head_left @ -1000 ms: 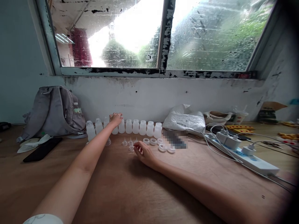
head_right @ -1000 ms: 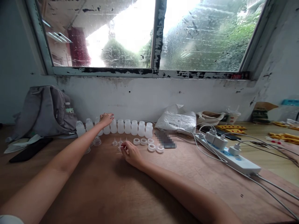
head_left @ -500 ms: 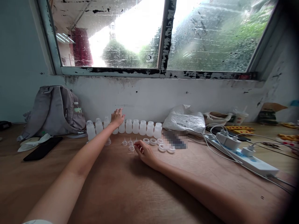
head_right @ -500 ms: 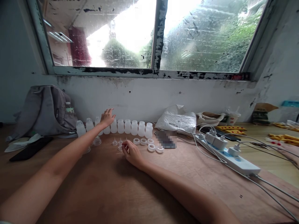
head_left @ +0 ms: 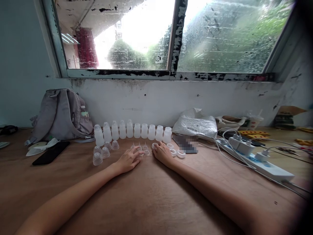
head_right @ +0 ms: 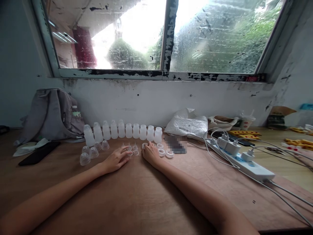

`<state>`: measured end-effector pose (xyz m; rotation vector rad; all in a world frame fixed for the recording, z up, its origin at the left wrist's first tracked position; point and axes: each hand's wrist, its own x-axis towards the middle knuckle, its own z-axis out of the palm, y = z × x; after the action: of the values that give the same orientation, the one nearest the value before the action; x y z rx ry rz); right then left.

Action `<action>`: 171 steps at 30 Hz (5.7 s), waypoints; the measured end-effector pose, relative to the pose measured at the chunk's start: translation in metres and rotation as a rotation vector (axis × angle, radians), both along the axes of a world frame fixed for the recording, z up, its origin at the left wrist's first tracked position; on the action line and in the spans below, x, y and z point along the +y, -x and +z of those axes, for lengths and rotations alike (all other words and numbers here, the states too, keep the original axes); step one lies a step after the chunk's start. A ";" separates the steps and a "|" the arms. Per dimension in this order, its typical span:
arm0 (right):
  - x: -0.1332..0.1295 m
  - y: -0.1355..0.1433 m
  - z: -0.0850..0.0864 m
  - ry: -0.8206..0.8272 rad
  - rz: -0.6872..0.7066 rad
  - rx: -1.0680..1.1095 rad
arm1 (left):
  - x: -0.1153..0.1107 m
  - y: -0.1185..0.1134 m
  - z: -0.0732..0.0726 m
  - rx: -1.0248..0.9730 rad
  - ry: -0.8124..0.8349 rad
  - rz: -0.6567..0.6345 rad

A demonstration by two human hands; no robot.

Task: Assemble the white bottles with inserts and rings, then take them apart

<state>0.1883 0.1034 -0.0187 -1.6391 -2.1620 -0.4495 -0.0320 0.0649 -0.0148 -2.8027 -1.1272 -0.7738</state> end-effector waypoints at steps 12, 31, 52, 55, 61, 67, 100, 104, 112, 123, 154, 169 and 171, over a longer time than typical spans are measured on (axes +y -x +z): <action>-0.005 0.003 0.005 -0.242 0.383 0.295 | -0.007 0.000 0.007 -0.036 -0.047 -0.159; -0.034 0.018 0.016 0.019 0.785 0.057 | -0.014 0.004 0.007 -0.146 -0.174 0.074; -0.031 0.013 0.017 0.133 0.806 0.212 | -0.013 0.004 0.013 -0.202 0.104 -0.268; -0.032 0.013 0.016 0.103 0.801 0.202 | -0.009 0.004 0.011 -0.318 0.204 -0.221; -0.036 0.024 0.009 0.062 0.692 0.322 | -0.009 -0.004 0.010 -0.524 0.434 -0.121; -0.040 0.039 0.006 0.085 0.558 0.456 | -0.018 -0.011 0.010 -0.549 0.432 -0.096; -0.040 0.051 0.005 0.133 0.375 0.472 | -0.019 -0.005 -0.001 -0.407 0.180 0.023; -0.039 0.049 0.006 0.106 0.437 0.535 | -0.021 -0.005 0.006 -0.519 0.317 -0.006; -0.042 0.048 0.010 0.113 0.494 0.662 | -0.021 -0.008 0.016 -0.605 0.494 -0.054; -0.042 0.047 0.011 0.158 0.547 0.695 | -0.014 -0.006 0.009 -0.680 0.547 -0.070; -0.043 0.049 0.006 0.236 0.587 0.707 | -0.009 -0.003 0.012 -0.781 0.760 -0.159; -0.040 0.048 0.005 0.164 0.582 0.626 | -0.012 -0.003 0.013 -0.768 0.775 -0.137; -0.040 0.049 0.005 0.159 0.589 0.621 | -0.011 -0.003 0.013 -0.773 0.777 -0.133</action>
<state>0.1396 0.0631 -0.0140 -0.9407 -2.0653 0.3655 -0.0289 0.0538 -0.0022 -3.2739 -1.6195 -1.9078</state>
